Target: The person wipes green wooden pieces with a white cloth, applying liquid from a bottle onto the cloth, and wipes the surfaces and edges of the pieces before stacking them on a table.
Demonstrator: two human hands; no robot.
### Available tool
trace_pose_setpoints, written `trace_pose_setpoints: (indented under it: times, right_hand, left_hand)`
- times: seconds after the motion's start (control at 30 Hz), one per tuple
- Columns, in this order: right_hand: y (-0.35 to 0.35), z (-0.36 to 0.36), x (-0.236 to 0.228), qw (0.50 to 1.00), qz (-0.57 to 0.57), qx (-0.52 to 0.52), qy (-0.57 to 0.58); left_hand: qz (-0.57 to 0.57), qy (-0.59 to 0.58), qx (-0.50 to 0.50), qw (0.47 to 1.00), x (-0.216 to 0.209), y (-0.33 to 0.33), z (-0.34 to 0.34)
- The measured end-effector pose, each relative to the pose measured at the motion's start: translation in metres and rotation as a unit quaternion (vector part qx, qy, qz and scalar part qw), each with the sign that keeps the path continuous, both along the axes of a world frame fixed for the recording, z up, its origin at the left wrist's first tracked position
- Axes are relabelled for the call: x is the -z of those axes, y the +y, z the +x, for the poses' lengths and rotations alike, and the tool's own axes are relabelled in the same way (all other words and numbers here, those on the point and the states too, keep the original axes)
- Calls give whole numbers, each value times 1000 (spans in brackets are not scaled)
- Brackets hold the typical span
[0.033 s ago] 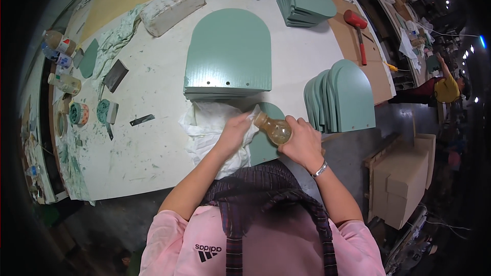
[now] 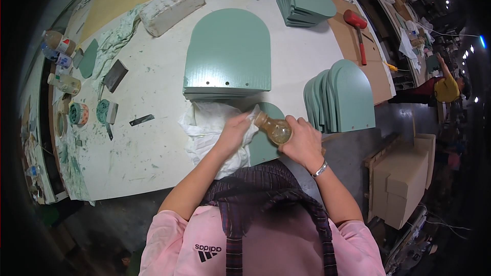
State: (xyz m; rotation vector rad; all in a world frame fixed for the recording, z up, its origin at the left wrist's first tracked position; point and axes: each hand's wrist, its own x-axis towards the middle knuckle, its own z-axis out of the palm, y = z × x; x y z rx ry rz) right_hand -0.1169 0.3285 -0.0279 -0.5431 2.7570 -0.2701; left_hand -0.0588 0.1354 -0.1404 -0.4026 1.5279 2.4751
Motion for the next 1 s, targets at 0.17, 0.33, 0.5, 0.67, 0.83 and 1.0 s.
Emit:
trace_pose_setpoints:
  times: [0.17,0.33,0.5,0.67,0.83,1.0]
  right_hand:
    - [4,-5,-1,1000,6,10,4]
    - [1,-6,-1,999,-34,21,-14]
    - [-1,-21,2,979,-187,84,-20]
    - [-15,-64,14,893,-417,159,54]
    - [-60,-125,40,801,-543,189,170]
    - [-90,-162,62,801,-552,182,145]
  left_hand:
    - [2,-16,2,1000,-14,1,-2]
    - [0,-21,1,1000,-15,-1,0]
    - [-62,-9,-5,998,-32,-13,2]
    - [-373,66,-15,925,-39,-45,10]
    - [-650,129,19,749,-48,-35,8]
    - [-689,261,26,675,-22,-5,11]
